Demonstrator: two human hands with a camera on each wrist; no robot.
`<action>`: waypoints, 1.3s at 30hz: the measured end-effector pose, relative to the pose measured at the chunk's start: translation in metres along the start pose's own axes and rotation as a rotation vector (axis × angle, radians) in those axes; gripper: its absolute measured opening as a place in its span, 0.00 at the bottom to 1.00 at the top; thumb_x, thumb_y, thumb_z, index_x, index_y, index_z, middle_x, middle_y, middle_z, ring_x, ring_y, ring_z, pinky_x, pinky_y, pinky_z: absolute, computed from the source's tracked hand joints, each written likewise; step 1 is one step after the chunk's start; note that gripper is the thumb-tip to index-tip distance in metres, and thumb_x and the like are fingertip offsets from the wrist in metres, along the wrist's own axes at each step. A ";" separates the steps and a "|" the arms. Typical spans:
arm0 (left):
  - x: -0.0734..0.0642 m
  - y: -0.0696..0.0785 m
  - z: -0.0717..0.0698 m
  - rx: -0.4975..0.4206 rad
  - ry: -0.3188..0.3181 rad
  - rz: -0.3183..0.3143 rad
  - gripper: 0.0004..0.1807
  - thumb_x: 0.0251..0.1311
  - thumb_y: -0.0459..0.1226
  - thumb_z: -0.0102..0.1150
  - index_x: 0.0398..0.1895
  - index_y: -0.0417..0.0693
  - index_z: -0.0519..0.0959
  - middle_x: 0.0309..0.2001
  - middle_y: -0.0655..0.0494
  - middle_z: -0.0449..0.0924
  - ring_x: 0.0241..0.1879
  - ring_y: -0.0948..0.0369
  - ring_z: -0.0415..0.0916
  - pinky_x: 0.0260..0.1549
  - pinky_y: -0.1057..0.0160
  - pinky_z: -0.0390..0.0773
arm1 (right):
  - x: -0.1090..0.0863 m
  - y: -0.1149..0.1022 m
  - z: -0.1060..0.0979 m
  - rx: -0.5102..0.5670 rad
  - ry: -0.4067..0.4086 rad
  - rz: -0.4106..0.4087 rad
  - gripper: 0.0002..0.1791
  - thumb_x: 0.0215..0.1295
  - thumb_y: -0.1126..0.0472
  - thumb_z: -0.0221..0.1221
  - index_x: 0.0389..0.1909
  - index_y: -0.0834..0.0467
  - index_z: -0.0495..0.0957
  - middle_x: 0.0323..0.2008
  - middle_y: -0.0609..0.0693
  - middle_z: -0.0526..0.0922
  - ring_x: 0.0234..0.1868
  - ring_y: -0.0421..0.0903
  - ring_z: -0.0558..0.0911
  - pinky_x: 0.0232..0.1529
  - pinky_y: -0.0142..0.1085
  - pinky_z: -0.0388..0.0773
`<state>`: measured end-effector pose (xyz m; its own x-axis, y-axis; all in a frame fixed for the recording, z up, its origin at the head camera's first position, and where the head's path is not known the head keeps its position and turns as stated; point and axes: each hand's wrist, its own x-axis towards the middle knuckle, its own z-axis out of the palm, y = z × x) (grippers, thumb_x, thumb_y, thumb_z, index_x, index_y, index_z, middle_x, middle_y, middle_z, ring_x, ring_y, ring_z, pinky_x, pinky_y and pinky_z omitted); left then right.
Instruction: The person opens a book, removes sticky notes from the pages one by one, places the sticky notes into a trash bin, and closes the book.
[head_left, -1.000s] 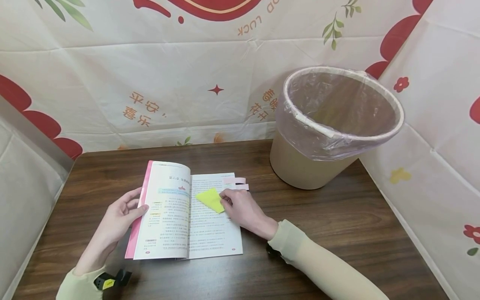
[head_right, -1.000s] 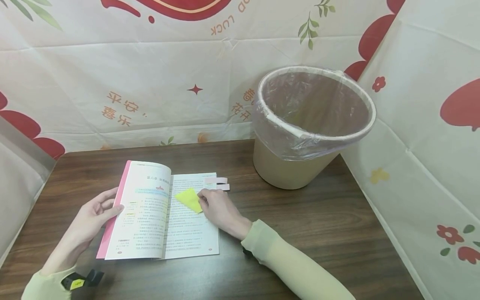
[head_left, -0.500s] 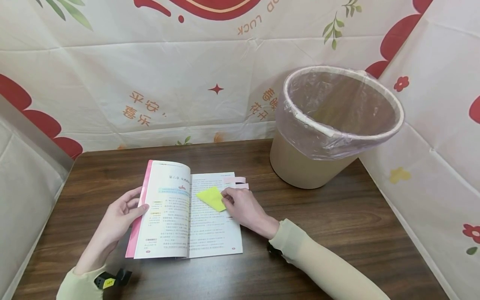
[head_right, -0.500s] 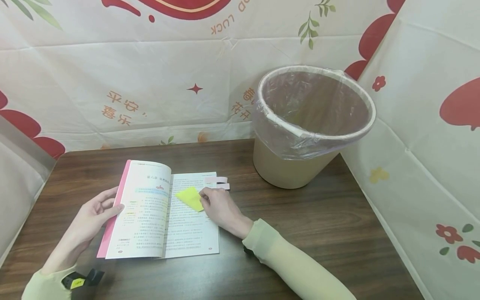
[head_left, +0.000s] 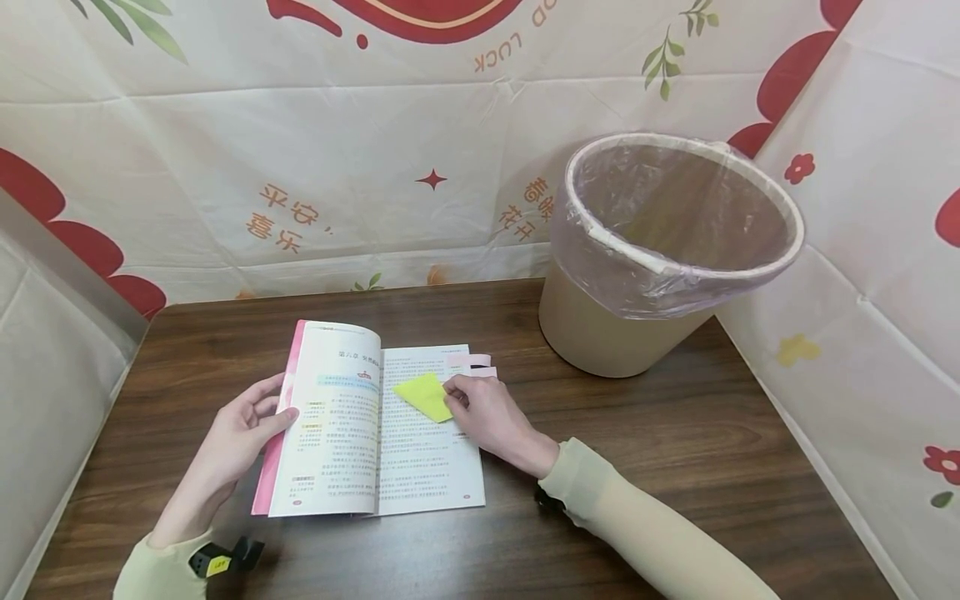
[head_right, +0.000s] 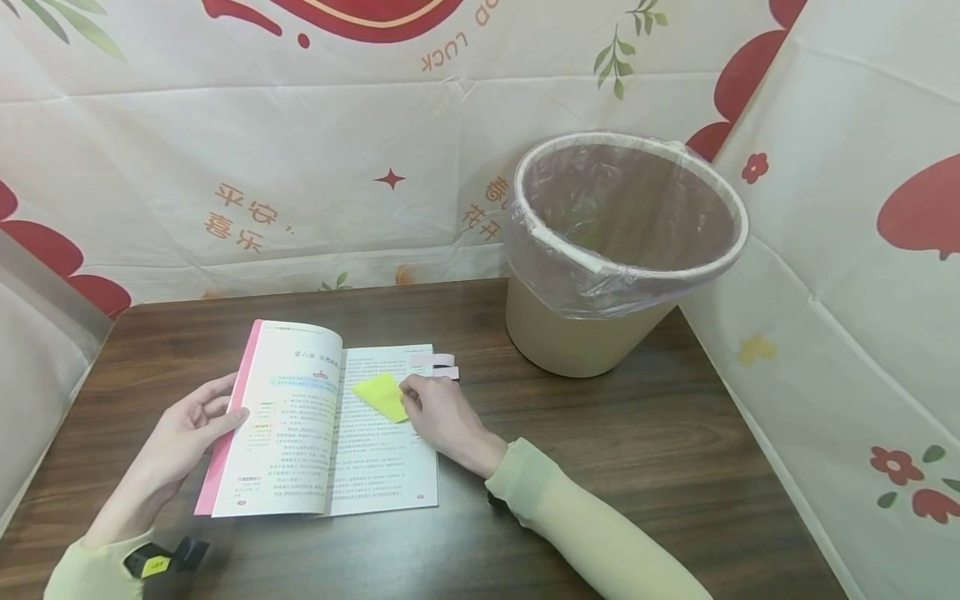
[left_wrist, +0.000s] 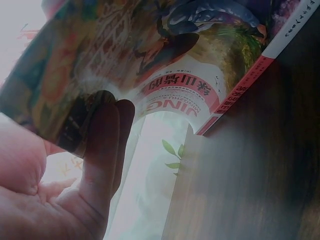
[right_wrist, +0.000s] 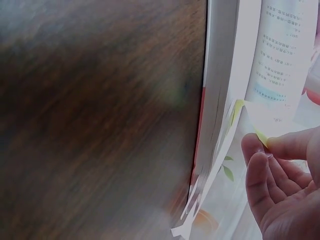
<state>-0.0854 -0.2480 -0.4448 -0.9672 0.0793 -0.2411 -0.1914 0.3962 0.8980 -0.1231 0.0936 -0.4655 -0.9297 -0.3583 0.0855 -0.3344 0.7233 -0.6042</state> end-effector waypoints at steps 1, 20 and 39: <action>0.000 0.000 0.000 -0.001 0.000 0.001 0.40 0.73 0.38 0.63 0.82 0.38 0.56 0.56 0.48 0.89 0.39 0.73 0.88 0.38 0.69 0.88 | 0.000 0.000 0.000 0.001 0.001 0.000 0.09 0.73 0.64 0.62 0.47 0.61 0.88 0.42 0.54 0.93 0.34 0.37 0.84 0.38 0.30 0.84; 0.001 0.000 -0.001 -0.024 -0.007 0.006 0.39 0.74 0.36 0.61 0.82 0.37 0.56 0.52 0.56 0.90 0.39 0.73 0.88 0.37 0.68 0.88 | -0.001 0.001 -0.002 0.027 0.030 0.004 0.08 0.71 0.65 0.63 0.45 0.61 0.88 0.39 0.53 0.93 0.36 0.40 0.89 0.39 0.31 0.87; 0.002 0.001 -0.001 -0.034 -0.015 0.017 0.39 0.74 0.35 0.61 0.81 0.36 0.56 0.49 0.64 0.90 0.38 0.73 0.88 0.37 0.68 0.88 | -0.004 0.008 -0.007 0.114 0.052 0.062 0.06 0.70 0.66 0.64 0.43 0.61 0.88 0.38 0.54 0.93 0.37 0.41 0.89 0.42 0.36 0.89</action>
<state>-0.0881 -0.2478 -0.4441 -0.9679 0.0995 -0.2307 -0.1804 0.3635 0.9140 -0.1233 0.1047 -0.4648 -0.9558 -0.2816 0.0841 -0.2586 0.6701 -0.6957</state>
